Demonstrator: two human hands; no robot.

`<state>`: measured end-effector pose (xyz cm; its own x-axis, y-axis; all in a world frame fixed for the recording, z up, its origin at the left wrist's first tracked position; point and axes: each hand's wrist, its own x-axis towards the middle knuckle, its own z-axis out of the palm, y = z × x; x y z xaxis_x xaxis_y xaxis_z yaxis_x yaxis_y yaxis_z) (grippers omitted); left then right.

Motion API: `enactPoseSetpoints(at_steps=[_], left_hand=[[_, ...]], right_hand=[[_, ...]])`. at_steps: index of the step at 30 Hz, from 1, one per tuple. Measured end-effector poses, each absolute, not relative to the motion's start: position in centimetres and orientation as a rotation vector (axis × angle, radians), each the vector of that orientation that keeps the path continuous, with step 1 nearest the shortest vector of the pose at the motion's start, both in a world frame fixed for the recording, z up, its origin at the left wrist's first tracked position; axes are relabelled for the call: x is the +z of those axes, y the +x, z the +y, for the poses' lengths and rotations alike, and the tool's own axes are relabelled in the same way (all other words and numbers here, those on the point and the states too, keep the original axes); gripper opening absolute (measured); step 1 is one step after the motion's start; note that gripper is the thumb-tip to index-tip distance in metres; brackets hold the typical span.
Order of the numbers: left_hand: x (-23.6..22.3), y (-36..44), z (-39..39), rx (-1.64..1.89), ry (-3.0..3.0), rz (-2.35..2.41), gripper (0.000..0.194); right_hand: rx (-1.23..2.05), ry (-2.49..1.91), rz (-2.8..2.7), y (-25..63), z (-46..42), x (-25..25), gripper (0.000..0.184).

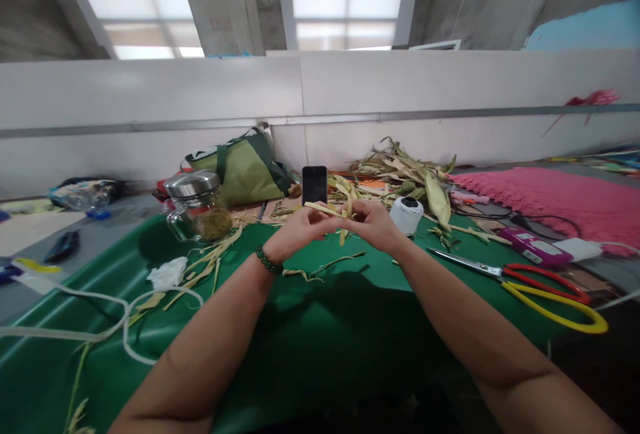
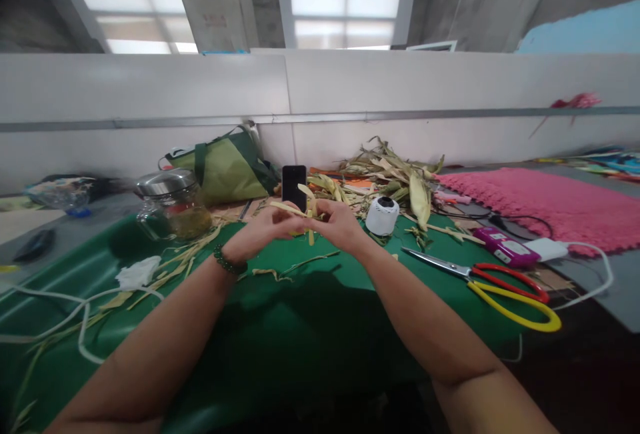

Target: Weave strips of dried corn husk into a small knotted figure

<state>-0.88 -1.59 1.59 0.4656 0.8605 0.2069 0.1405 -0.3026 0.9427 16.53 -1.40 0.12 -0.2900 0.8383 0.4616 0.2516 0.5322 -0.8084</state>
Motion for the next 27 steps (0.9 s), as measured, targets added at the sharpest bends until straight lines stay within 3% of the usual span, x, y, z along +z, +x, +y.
enactPoseSetpoints(at_steps=[4,8,14,18,22,25,27], left_hand=[[2.0,-1.5,-1.4,1.042,1.839,0.900,0.042],[1.8,-1.2,-1.6,1.116,1.956,0.893,0.033],[2.8,-2.1,-1.8,1.145,1.911,0.964,0.030],[3.4,-3.2,-1.5,0.987,1.979,1.087,0.031],[3.0,-3.3,-1.2,0.982,2.284,1.352,0.020],[2.4,-2.5,-1.8,1.137,2.533,1.573,0.040],[2.0,-1.7,-2.7,1.017,2.717,1.573,0.033]], right_hand=[[0.954,-0.847,-1.731,16.4,-1.6,0.3,0.036],[1.130,-0.807,-1.556,16.6,-1.3,0.4,0.039],[1.059,-0.868,-1.621,17.8,-1.0,1.0,0.034],[0.994,-0.924,-1.692,18.3,-1.1,1.3,0.031],[1.049,-0.948,-1.713,18.2,-0.7,0.7,0.031],[1.110,-0.965,-1.719,17.8,-0.1,-0.2,0.034],[1.120,-0.955,-1.746,17.4,0.1,-0.8,0.039]])
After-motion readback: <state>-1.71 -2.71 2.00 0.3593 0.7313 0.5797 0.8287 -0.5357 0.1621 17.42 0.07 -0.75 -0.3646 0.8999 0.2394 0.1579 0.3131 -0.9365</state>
